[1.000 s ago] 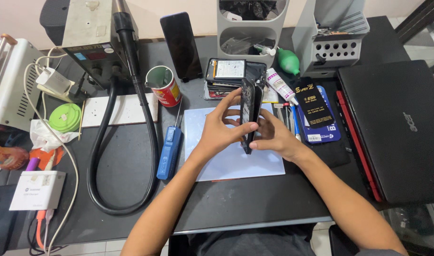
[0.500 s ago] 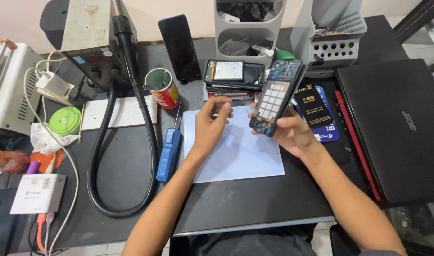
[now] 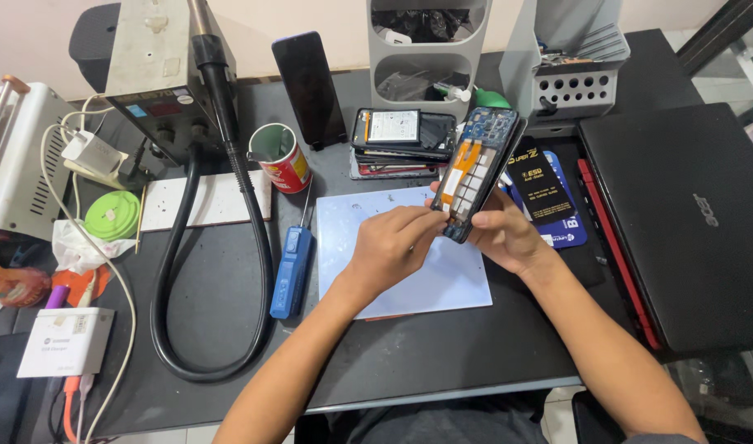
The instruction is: The person disassembles a smartphone, removes the battery, and cleans the screen with a cloth. They then reassemble the device and apply a protective film to the screen.
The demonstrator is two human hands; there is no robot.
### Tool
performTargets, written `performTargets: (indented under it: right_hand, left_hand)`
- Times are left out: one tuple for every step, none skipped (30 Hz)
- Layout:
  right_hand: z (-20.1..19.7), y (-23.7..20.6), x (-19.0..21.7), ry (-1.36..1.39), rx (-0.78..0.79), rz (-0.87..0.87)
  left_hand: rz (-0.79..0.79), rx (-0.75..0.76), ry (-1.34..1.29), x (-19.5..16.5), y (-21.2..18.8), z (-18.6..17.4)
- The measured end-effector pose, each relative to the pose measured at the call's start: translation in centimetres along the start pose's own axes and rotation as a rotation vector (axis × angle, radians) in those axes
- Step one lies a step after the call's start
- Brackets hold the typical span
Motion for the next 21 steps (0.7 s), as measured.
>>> performTargets:
  right_hand:
    - [-0.01,0.02,-0.04,-0.007,-0.006,0.001]
    - [-0.02,0.00,-0.06,-0.014,-0.014,0.003]
    - [-0.01,0.02,-0.09,-0.020,-0.021,0.005]
    - [0.02,0.02,-0.10,-0.021,-0.022,0.007]
    - [0.04,0.02,-0.08,-0.023,-0.025,0.009]
    - [0.07,-0.01,-0.06,-0.025,-0.027,0.011]
    - [0.12,0.00,-0.04,-0.029,-0.031,0.009]
    - [0.18,0.00,-0.05,-0.034,-0.035,0.008]
    - [0.24,0.00,-0.04,-0.038,-0.039,0.006]
    - [0.30,0.00,-0.01,-0.040,-0.038,0.008]
    - [0.36,0.01,0.03,-0.041,-0.039,0.011]
    - [0.43,0.02,0.04,-0.042,-0.039,0.014]
    - [0.47,0.03,0.04,-0.049,-0.046,0.014]
    - [0.50,0.03,0.05,-0.056,-0.055,0.014]
    - [0.54,0.05,0.04,-0.063,-0.063,0.015]
    - [0.55,0.06,0.04,-0.078,-0.072,0.018]
    - [0.55,0.07,0.06,-0.092,-0.080,0.020]
    - [0.53,0.07,0.10,-0.108,-0.089,0.021]
    - [0.55,0.13,0.12,-0.113,-0.091,0.023]
    - [0.57,0.14,0.11,-0.119,-0.094,0.025]
    - [0.59,0.14,0.09,-0.124,-0.097,0.028]
  left_hand:
    - [0.010,0.001,0.009,0.04,-0.06,0.01]
    - [0.021,0.002,0.017,0.09,-0.13,0.05]
    - [0.031,0.003,0.026,0.16,-0.22,0.05]
    - [0.030,0.017,0.029,0.25,-0.31,0.09]
    - [0.030,0.030,0.032,0.32,-0.40,0.15]
    - [0.031,0.044,0.034,0.37,-0.47,0.21]
    - [0.051,0.046,0.049,0.37,-0.52,0.21]
    - [0.071,0.048,0.065,0.36,-0.57,0.19]
    - [0.091,0.050,0.080,0.34,-0.62,0.17]
    - [0.114,0.061,0.097,0.30,-0.67,0.20]
    - [0.137,0.072,0.113,0.26,-0.71,0.21]
    - [0.159,0.083,0.129,0.23,-0.76,0.21]
    - [0.168,0.094,0.139,0.28,-0.80,0.19]
    - [0.176,0.105,0.148,0.33,-0.83,0.19]
    - [0.184,0.116,0.158,0.36,-0.87,0.21]
    - [0.186,0.120,0.166,0.37,-0.90,0.24]
    - [0.189,0.124,0.174,0.37,-0.92,0.30]
    - [0.193,0.126,0.182,0.37,-0.93,0.37]
    - [0.195,0.128,0.172,0.42,-0.91,0.40]
    - [0.196,0.130,0.161,0.41,-0.93,0.44]
    - [0.196,0.131,0.150,0.38,-0.97,0.48]
Point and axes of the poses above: each hand's wrist, its own y-axis towards the middle knuckle, its own z-axis out of the palm, x = y × z, the point moved 3 cm from there along y, towards the middle knuckle, and after that the axes turned 3 degrees about y, right-handed, at the moved point
